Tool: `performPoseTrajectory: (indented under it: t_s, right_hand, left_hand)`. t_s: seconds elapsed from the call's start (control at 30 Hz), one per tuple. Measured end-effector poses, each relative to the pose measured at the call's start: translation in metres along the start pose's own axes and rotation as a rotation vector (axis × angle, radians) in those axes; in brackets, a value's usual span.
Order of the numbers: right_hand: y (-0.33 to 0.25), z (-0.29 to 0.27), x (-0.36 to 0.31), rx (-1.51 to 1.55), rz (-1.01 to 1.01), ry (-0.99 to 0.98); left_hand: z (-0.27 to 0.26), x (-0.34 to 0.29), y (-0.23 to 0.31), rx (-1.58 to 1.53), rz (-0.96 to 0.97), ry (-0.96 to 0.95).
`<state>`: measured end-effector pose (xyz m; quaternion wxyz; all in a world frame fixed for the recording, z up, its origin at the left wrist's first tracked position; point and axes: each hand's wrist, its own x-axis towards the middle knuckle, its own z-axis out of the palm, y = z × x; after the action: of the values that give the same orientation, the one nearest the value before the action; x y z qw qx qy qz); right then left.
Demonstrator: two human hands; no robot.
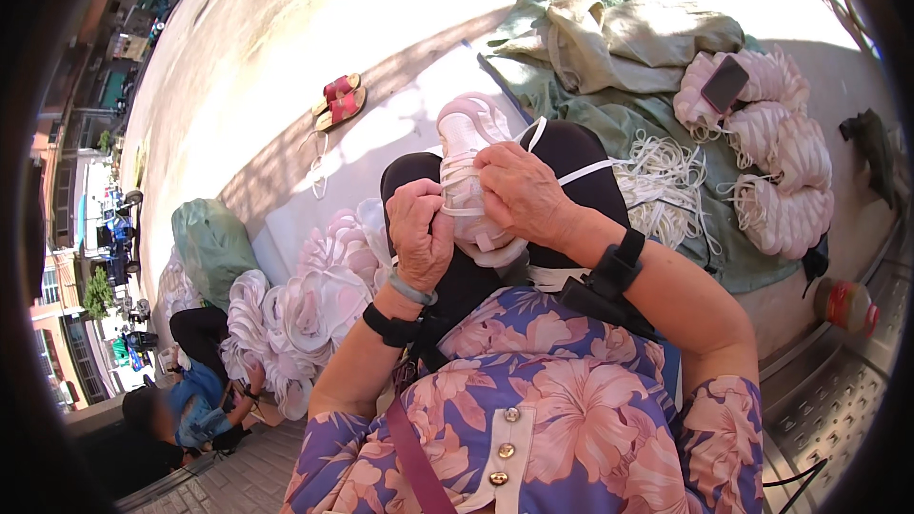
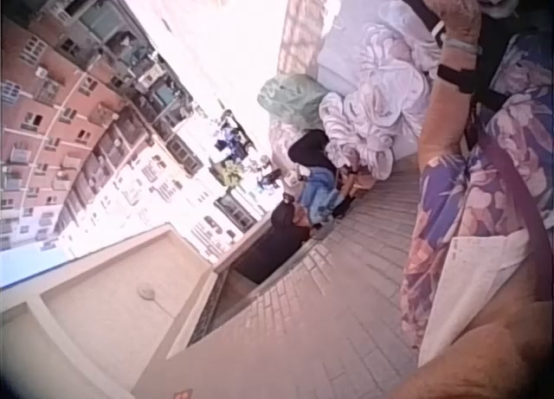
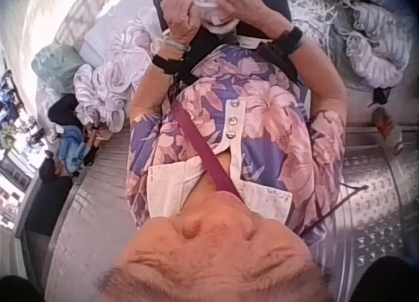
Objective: The person is lacing white and pink sneakers.
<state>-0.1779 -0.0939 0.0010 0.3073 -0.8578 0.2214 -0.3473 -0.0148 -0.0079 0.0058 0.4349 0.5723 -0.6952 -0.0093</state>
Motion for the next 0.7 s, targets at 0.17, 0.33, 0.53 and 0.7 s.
performPoseTrajectory:
  t_s: [0.17,0.33,0.53,0.7]
  right_hand:
    - [0.0,0.002,0.006,-0.054,-0.001,-0.034]
    - [0.011,-0.001,0.017,-0.111,-0.064,-0.168]
    - [0.021,0.008,0.021,0.056,-0.011,-0.247]
    - [0.017,0.002,0.011,-0.139,0.009,-0.207]
  left_hand:
    - [-0.001,0.001,0.002,0.004,-0.006,-0.009]
    - [-0.001,0.0,0.0,0.003,0.0,-0.009]
    - [0.007,0.013,0.007,-0.003,0.028,-0.003]
    - [0.008,0.019,0.009,0.089,0.005,-0.142]
